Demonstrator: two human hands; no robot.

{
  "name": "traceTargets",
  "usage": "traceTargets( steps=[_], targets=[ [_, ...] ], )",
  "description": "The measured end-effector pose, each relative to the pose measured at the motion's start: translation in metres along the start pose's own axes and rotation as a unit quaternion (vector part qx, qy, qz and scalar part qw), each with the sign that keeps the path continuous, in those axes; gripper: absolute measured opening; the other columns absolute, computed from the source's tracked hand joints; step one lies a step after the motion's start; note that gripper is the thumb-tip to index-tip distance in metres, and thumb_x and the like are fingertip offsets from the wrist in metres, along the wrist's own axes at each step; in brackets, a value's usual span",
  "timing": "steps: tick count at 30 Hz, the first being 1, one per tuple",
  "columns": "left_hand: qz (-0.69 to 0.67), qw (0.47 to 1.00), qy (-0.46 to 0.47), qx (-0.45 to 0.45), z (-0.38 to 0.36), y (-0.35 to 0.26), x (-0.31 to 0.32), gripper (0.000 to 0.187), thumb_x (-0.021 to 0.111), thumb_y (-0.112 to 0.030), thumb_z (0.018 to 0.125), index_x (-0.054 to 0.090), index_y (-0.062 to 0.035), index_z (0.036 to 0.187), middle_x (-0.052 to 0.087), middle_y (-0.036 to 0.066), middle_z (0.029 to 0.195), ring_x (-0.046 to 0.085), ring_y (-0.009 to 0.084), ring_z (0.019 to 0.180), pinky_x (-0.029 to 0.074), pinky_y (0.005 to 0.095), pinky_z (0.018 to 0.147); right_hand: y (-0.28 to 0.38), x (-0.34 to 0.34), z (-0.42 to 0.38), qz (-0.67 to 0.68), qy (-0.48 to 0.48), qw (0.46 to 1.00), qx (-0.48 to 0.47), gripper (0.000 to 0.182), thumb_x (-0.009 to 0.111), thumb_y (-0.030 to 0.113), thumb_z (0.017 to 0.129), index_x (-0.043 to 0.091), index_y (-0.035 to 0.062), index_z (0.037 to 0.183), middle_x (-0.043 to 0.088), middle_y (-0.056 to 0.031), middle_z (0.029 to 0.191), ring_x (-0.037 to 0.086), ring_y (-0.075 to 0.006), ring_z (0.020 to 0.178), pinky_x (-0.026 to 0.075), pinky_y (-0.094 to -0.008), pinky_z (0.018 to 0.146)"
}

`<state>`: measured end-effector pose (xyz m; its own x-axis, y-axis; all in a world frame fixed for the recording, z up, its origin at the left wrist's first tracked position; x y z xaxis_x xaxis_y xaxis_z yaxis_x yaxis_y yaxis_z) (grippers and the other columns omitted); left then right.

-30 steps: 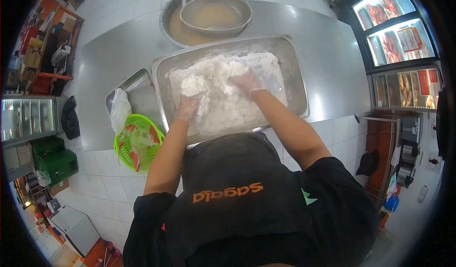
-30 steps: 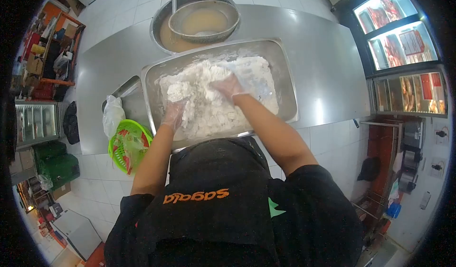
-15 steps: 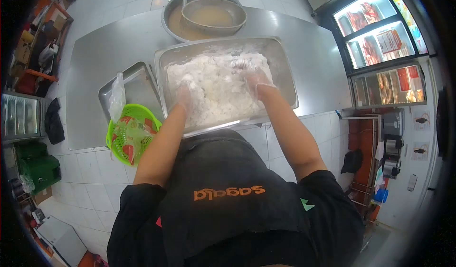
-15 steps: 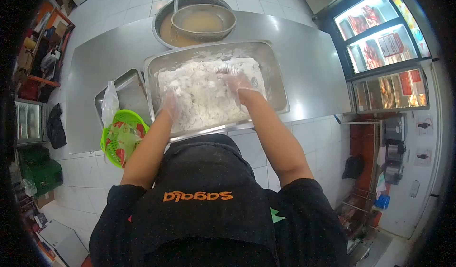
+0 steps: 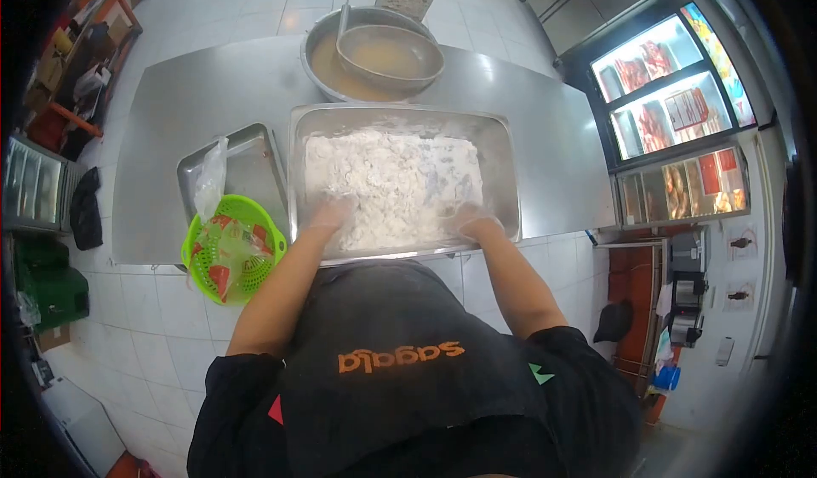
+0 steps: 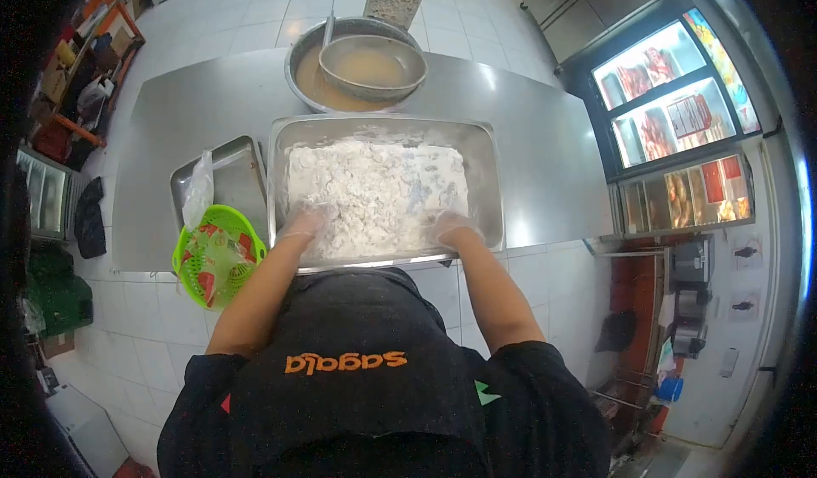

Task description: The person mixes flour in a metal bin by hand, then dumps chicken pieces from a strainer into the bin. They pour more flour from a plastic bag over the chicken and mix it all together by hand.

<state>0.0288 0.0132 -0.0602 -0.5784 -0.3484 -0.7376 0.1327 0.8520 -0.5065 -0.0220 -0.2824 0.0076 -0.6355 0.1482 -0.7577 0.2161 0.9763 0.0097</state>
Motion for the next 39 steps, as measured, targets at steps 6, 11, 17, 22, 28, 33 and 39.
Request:
traceTargets(
  steps=[6, 11, 17, 22, 28, 33, 39],
  targets=[
    [-0.103, 0.986, -0.031, -0.129, -0.013, 0.017, 0.007, 0.055, 0.043, -0.044, 0.091, 0.066, -0.0008, 0.115, 0.06, 0.03, 0.123, 0.057, 0.0444, 0.118, 0.043, 0.0493, 0.102, -0.029, 0.073, 0.074, 0.051, 0.055, 0.995, -0.067, 0.057, 0.056, 0.053, 0.089, 0.065, 0.0114, 0.127, 0.061, -0.0149, 0.134, 0.057, -0.0314, 0.124, 0.043, -0.0416, 0.104],
    [-0.16, 0.983, -0.007, -0.085, 0.003, 0.01, 0.005, 0.053, 0.044, -0.044, 0.091, 0.067, -0.0022, 0.113, 0.062, 0.027, 0.122, 0.058, 0.0438, 0.115, 0.045, 0.0499, 0.098, 0.011, -0.004, 0.045, 0.124, 0.194, 0.963, -0.138, 0.059, 0.059, 0.057, 0.086, 0.07, 0.0093, 0.118, 0.068, -0.0134, 0.123, 0.061, -0.0275, 0.114, 0.044, -0.0402, 0.1],
    [-0.052, 0.994, -0.035, -0.086, 0.029, 0.063, 0.038, 0.046, 0.053, -0.039, 0.091, 0.067, -0.0053, 0.119, 0.065, 0.025, 0.12, 0.062, 0.0365, 0.113, 0.047, 0.0436, 0.096, -0.027, -0.086, 0.156, -0.073, -0.134, 0.972, -0.18, 0.036, 0.056, 0.029, 0.087, 0.073, 0.0009, 0.102, 0.067, -0.0228, 0.116, 0.064, -0.0359, 0.113, 0.049, -0.0439, 0.097],
    [-0.082, 0.98, -0.06, -0.171, 0.01, 0.06, 0.021, 0.046, 0.047, -0.039, 0.091, 0.068, -0.002, 0.11, 0.063, 0.031, 0.111, 0.059, 0.0459, 0.111, 0.047, 0.0492, 0.094, -0.044, -0.065, 0.188, -0.033, -0.14, 0.981, -0.127, 0.03, 0.054, 0.019, 0.085, 0.072, 0.0003, 0.1, 0.067, -0.022, 0.115, 0.067, -0.0372, 0.106, 0.054, -0.0444, 0.09],
    [0.027, 0.985, -0.121, -0.117, 0.008, 0.024, 0.0, 0.033, 0.049, -0.029, 0.089, 0.071, -0.0038, 0.095, 0.066, 0.03, 0.09, 0.066, 0.0448, 0.091, 0.053, 0.0502, 0.08, -0.046, -0.05, 0.185, -0.075, -0.203, 0.974, -0.07, 0.031, 0.056, 0.019, 0.084, 0.071, 0.0003, 0.104, 0.07, -0.0238, 0.105, 0.069, -0.0363, 0.101, 0.055, -0.0453, 0.087],
    [-0.079, 0.986, -0.12, -0.084, -0.013, -0.024, -0.025, 0.025, 0.055, -0.024, 0.082, 0.069, -0.0032, 0.081, 0.067, 0.026, 0.081, 0.069, 0.0412, 0.078, 0.055, 0.0488, 0.071, -0.039, -0.066, 0.165, -0.021, -0.066, 0.992, -0.106, 0.03, 0.053, 0.017, 0.084, 0.071, -0.0016, 0.099, 0.068, -0.0252, 0.103, 0.067, -0.0396, 0.102, 0.053, -0.0452, 0.089],
    [0.111, 0.987, -0.006, 0.118, -0.02, -0.041, -0.019, 0.023, 0.058, -0.023, 0.079, 0.07, -0.0044, 0.081, 0.068, 0.025, 0.079, 0.07, 0.0407, 0.078, 0.055, 0.0485, 0.07, -0.066, -0.025, 0.191, -0.06, -0.155, 0.98, -0.106, 0.033, 0.048, 0.015, 0.089, 0.069, -0.0018, 0.109, 0.065, -0.0268, 0.117, 0.063, -0.0391, 0.112, 0.049, -0.0455, 0.098]
  ],
)
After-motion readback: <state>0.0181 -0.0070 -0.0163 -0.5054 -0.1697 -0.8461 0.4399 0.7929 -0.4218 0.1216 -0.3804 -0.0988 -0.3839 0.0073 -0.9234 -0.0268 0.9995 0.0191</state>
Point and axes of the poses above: each hand's wrist, its own z-axis towards the middle knuckle, its own x-axis out of the palm, y = z × x, the point moved 10 cm from there along z, towards the middle knuckle
